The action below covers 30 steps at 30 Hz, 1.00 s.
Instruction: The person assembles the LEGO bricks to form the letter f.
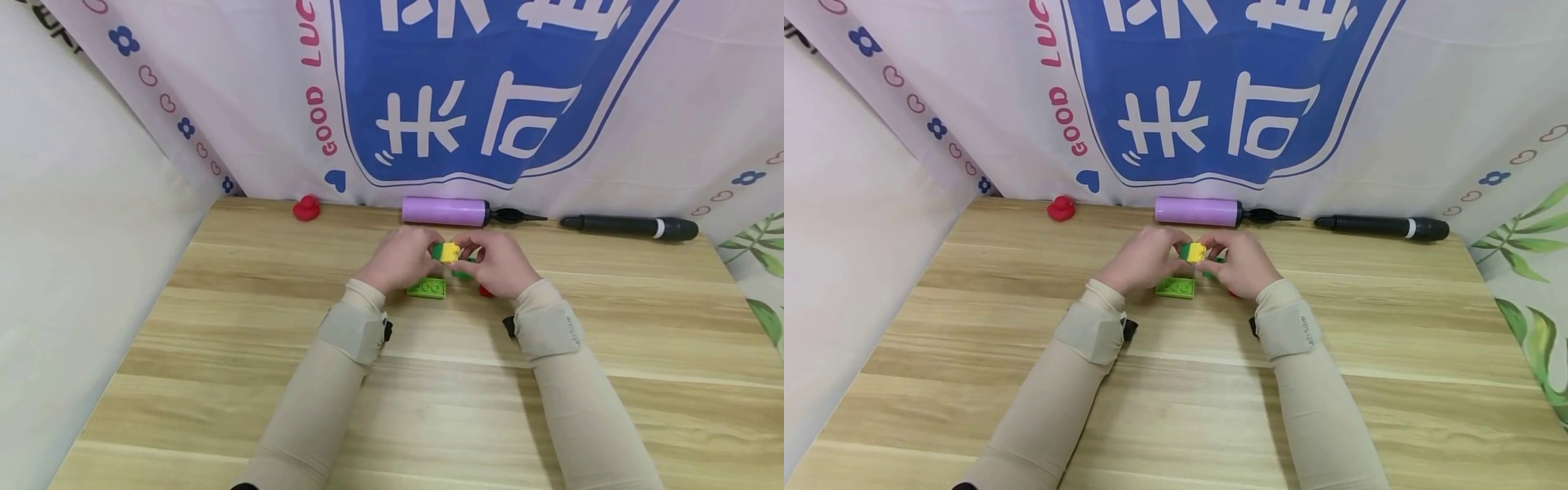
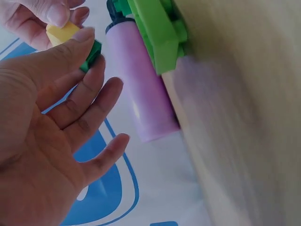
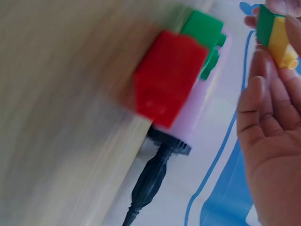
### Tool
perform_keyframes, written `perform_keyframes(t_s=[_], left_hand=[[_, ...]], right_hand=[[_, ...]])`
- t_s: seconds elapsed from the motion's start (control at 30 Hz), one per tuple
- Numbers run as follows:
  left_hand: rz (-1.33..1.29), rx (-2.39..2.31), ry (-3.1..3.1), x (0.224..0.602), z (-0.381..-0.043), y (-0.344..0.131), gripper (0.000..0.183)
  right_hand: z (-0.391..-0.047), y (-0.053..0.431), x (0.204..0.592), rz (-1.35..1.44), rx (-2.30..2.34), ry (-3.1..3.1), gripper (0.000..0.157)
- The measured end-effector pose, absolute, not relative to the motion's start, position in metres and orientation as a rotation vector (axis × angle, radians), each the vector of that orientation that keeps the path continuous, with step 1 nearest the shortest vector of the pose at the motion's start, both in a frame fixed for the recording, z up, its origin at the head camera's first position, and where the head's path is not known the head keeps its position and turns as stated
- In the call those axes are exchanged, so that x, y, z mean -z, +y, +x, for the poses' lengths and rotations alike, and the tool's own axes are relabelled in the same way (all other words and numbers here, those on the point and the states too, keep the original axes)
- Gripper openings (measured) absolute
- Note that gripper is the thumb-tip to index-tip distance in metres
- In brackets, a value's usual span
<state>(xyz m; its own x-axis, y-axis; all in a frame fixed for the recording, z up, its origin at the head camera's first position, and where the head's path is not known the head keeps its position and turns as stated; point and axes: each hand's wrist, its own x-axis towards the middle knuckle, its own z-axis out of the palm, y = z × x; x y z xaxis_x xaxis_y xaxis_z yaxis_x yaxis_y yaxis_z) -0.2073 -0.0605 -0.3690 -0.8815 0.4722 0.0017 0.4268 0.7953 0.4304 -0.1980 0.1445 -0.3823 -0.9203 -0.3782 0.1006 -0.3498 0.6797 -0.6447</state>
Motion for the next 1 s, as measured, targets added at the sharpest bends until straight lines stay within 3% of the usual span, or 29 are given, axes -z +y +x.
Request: perform_keyframes(t_s=[0.4,0.7,1.0], left_hand=[[0.709,-0.493,2.917,0.366,-0.205,-0.058,0.019],[0.62,-0.456,2.833,0.375,-0.205,-0.066,0.052],[0.565,-0.421,2.624,0.365,-0.202,-0.082,0.048]], right_hand=[[-0.197,0.14,0.383,-0.712,1.006,2.873,0.035],[-0.198,0.141,0.386,-0.667,0.918,2.847,0.045],[-0.202,0.144,0.389,-0.702,0.695,2.878,0.046]])
